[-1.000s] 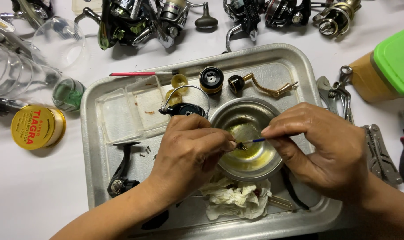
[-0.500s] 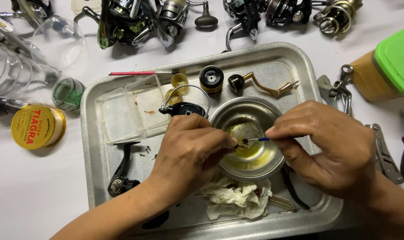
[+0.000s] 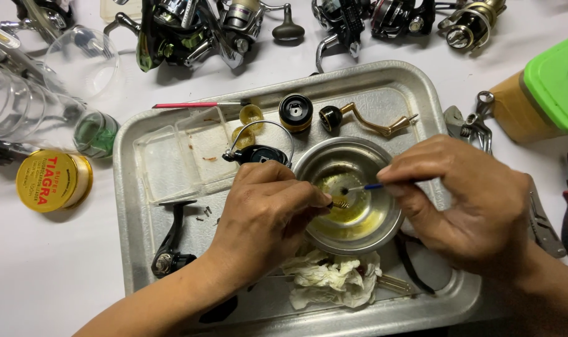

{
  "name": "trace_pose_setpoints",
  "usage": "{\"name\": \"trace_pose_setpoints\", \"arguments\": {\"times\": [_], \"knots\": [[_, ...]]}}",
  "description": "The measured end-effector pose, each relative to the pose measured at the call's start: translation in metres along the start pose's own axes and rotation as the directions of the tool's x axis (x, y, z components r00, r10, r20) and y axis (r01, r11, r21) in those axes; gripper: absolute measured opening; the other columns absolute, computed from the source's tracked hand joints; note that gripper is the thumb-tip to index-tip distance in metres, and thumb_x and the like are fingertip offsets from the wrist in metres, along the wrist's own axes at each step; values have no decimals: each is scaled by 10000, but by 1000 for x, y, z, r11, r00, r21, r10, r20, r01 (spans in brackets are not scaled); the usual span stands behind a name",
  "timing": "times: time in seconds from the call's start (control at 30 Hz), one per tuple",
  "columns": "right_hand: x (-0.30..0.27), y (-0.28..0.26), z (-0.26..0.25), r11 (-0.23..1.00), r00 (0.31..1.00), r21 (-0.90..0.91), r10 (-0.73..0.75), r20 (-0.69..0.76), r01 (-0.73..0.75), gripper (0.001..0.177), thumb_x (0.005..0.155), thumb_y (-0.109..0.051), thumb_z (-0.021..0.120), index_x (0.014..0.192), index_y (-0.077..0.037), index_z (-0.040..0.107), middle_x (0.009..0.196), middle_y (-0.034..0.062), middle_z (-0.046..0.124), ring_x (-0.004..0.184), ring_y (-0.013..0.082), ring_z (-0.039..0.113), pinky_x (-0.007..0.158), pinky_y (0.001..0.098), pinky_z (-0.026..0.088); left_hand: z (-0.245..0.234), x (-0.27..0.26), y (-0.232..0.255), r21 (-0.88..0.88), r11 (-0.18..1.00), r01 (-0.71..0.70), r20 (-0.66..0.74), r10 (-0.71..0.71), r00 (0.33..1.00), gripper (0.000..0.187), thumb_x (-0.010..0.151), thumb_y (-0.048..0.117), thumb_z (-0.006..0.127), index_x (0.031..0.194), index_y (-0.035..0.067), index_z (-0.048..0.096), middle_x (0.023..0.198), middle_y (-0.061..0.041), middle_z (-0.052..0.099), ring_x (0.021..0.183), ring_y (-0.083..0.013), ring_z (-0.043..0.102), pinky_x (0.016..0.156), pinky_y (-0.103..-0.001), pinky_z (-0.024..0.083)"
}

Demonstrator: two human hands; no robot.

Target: Repairing and maintaining fishing reels by cleaning, lubricating, and assembling internal components

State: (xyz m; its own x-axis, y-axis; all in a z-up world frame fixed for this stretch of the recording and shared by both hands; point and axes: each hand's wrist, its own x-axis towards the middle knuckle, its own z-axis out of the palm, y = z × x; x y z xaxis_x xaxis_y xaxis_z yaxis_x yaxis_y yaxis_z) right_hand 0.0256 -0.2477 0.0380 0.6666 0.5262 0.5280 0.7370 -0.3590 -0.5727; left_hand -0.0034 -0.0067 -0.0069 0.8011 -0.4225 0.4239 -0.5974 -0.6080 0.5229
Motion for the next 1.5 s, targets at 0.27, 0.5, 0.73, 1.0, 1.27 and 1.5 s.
{"name": "trace_pose_setpoints", "arguments": {"times": [0.27, 0.5, 0.73, 1.0, 1.27, 1.5], "knots": [[-2, 20, 2, 982, 981, -156, 127, 148, -104, 102, 888, -98, 726, 986, -67, 728, 914, 73, 760, 800, 210, 718, 757, 337, 540, 1, -1, -1, -73, 992, 100, -41, -103, 994, 220, 795, 171, 849, 990, 191, 749, 818, 3, 686, 802, -198, 624, 771, -376, 412], [-2, 16, 5, 945, 997, -324, -30, 73, 52, 336, 834, -371, 820, 1067, -136, 764, 1189, 173, 643, 1128, 351, 592, 958, 497, 454, 0, 1, 3, -78, 993, 87, -93, -94, 991, 215, 790, 106, 831, 980, 171, 754, 819, -4, 727, 785, -210, 629, 741, -381, 411], [-1, 13, 10, 903, 980, -381, -169, 108, 198, 76, 951, -249, 722, 990, -200, 764, 1040, 11, 670, 1003, 321, 581, 853, 448, 407, -11, 9, 9, -192, 980, 56, -32, -64, 997, 210, 892, 268, 801, 1058, 168, 721, 935, 24, 778, 804, -188, 688, 771, -345, 456], [2, 10, 9, 912, 970, -333, -213, 115, 240, 128, 980, -257, 653, 1019, -195, 758, 999, -22, 687, 986, 294, 590, 873, 436, 375, -20, 14, 12, -445, 881, 158, 89, -133, 987, 162, 866, 254, 813, 986, 173, 739, 933, 35, 786, 819, -118, 727, 774, -258, 537], [6, 8, 8, 912, 955, -284, -271, 123, 296, 201, 1009, -210, 560, 966, -146, 746, 982, -6, 705, 924, 272, 587, 867, 428, 388, -16, 12, 8, -495, 853, 165, 133, -113, 985, 149, 882, 289, 787, 962, 177, 731, 901, 47, 756, 754, -101, 674, 752, -248, 522], [4, 13, 9, 921, 956, -263, -260, 135, 287, 238, 1028, -224, 517, 970, -155, 738, 984, -23, 701, 950, 271, 593, 869, 427, 390, -12, 12, 7, -496, 860, 117, 109, -72, 991, 173, 929, 315, 722, 970, 148, 704, 906, 24, 747, 795, -145, 706, 780, -274, 524]]}}
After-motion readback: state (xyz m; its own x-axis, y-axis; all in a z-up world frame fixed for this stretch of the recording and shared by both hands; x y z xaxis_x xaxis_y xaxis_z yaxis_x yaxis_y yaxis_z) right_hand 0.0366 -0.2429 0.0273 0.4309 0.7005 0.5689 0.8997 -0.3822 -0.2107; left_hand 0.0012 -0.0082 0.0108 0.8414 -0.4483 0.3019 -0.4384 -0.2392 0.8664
